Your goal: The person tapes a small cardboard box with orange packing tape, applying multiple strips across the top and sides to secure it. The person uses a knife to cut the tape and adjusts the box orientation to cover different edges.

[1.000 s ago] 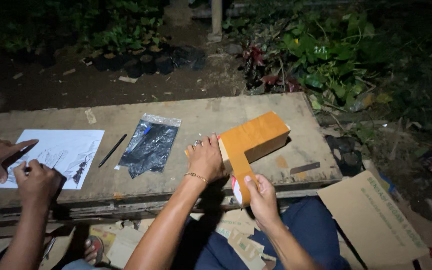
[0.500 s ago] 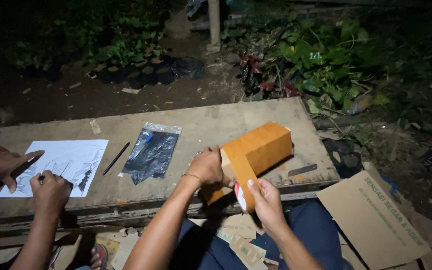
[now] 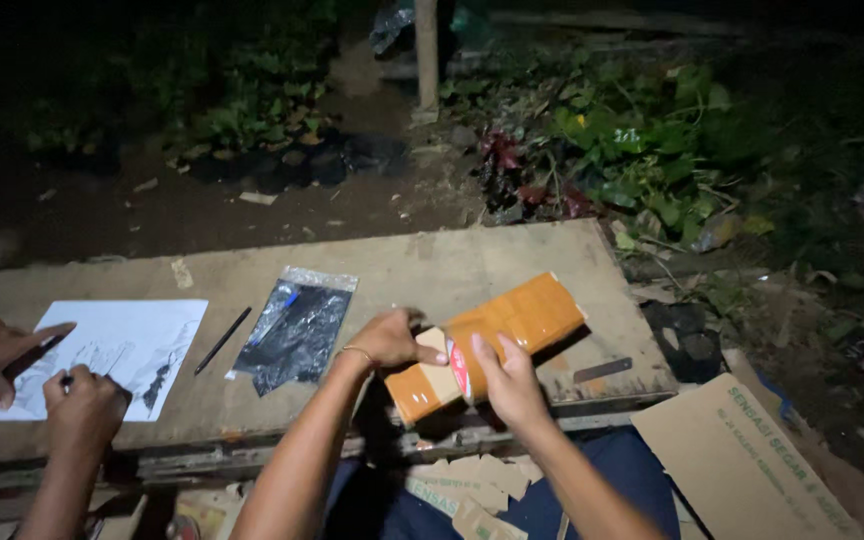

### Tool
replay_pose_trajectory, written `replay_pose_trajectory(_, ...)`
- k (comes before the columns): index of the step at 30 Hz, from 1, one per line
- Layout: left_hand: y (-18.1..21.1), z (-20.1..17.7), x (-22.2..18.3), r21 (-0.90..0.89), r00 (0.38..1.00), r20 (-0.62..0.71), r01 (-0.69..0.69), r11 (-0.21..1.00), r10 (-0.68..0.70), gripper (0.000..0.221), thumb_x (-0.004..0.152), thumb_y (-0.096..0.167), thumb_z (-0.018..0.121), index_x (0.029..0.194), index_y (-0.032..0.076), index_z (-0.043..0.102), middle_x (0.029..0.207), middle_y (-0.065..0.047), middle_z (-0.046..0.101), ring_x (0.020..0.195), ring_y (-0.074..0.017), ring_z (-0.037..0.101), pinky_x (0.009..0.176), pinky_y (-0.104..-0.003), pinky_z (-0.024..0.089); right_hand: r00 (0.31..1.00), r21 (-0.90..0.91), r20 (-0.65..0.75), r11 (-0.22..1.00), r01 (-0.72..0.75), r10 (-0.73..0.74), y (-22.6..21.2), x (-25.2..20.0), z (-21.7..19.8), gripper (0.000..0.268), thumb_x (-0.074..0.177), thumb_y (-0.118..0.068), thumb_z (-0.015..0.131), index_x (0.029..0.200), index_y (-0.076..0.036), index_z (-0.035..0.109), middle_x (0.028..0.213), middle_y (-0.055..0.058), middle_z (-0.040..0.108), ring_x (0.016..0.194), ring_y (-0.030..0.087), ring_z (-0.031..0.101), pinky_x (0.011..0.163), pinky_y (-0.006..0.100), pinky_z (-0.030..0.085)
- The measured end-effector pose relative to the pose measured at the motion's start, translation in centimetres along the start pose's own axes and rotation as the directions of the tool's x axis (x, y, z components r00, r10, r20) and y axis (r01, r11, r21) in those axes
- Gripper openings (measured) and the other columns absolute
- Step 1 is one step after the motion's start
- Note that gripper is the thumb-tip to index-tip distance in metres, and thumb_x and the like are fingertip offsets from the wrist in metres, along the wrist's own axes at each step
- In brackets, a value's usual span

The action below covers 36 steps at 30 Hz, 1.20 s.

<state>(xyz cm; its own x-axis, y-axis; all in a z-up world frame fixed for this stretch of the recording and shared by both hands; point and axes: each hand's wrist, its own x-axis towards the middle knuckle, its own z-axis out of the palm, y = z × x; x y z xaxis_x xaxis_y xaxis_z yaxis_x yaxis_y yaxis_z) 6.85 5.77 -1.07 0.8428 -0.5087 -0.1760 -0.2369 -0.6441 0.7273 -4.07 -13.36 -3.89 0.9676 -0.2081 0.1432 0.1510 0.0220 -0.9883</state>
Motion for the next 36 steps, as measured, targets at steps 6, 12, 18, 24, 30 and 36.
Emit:
replay_pose_trajectory(6,3.5,3.2,-5.2,0.457,0.986,-0.159,0.036,0.889,0.042,0.120,0.064,0.051,0.090,0.147,-0.014,0.033,0.143,-0.032,0.048,0.129,-0.0449,0.052,0.106,-0.050,0.041,0.993,-0.046,0.010,0.992,-0.115,0.115,0.8,0.5,0.0,0.035,0.106,-0.030,0.057,0.107,0.003,0.068,0.095,0.009,0.073,0.085,0.010,0.062,0.076,0.028,0.053)
replay_pose_trajectory(12,5.9,5.5,-7.2,0.567,0.961,-0.276,0.158,0.809,0.005,0.130,0.061,0.059,0.088,0.150,-0.011,0.025,0.144,-0.026,0.043,0.133,-0.0387,0.045,0.113,-0.057,0.028,0.996,0.230,0.092,0.973,-0.002,-0.019,-1.5,-1.4,0.2,0.023,0.101,-0.020,0.059,0.111,0.000,0.064,0.106,0.004,0.072,0.094,0.007,0.065,0.084,0.025,0.053)
replay_pose_trajectory(18,4.8,5.6,-6.3,0.564,0.950,-0.312,0.184,0.805,0.002,0.120,0.063,0.050,0.089,0.149,-0.009,0.028,0.137,-0.023,0.049,0.131,-0.0386,0.047,0.112,-0.056,0.030,0.995,0.120,0.068,0.990,-0.076,0.068,-3.1,-4.6,-0.1,0.030,0.105,-0.023,0.055,0.106,0.004,0.069,0.091,0.006,0.074,0.077,0.009,0.065,0.072,0.025,0.054)
replay_pose_trajectory(24,4.7,6.3,-6.2,0.560,0.948,-0.318,0.191,0.806,-0.004,0.116,0.069,0.049,0.087,0.150,-0.009,0.029,0.135,-0.026,0.049,0.130,-0.0391,0.047,0.112,-0.056,0.029,0.986,0.199,0.009,0.966,-0.164,0.166,-0.4,-6.6,-0.4,0.032,0.104,-0.024,0.057,0.106,0.004,0.071,0.086,0.004,0.073,0.069,0.006,0.060,0.062,0.024,0.049)
replay_pose_trajectory(30,5.4,6.0,-6.5,0.564,0.952,-0.303,0.206,0.799,-0.031,0.122,0.066,0.053,0.089,0.151,-0.009,0.027,0.136,-0.023,0.050,0.129,-0.0368,0.049,0.112,-0.055,0.029,0.967,0.177,-0.036,0.954,-0.242,0.252,2.3,-8.6,-1.1,0.032,0.102,-0.024,0.059,0.106,0.004,0.072,0.086,0.004,0.074,0.068,0.006,0.061,0.062,0.024,0.049)
replay_pose_trajectory(36,5.6,5.6,-6.7,0.571,0.956,-0.292,0.196,0.797,-0.027,0.127,0.062,0.056,0.091,0.150,-0.009,0.027,0.136,-0.024,0.049,0.126,-0.0371,0.052,0.109,-0.054,0.030,0.967,0.116,-0.071,0.965,-0.235,0.244,4.0,-9.8,-1.0,0.033,0.102,-0.025,0.060,0.104,0.005,0.073,0.087,0.004,0.074,0.072,0.005,0.061,0.065,0.023,0.050)
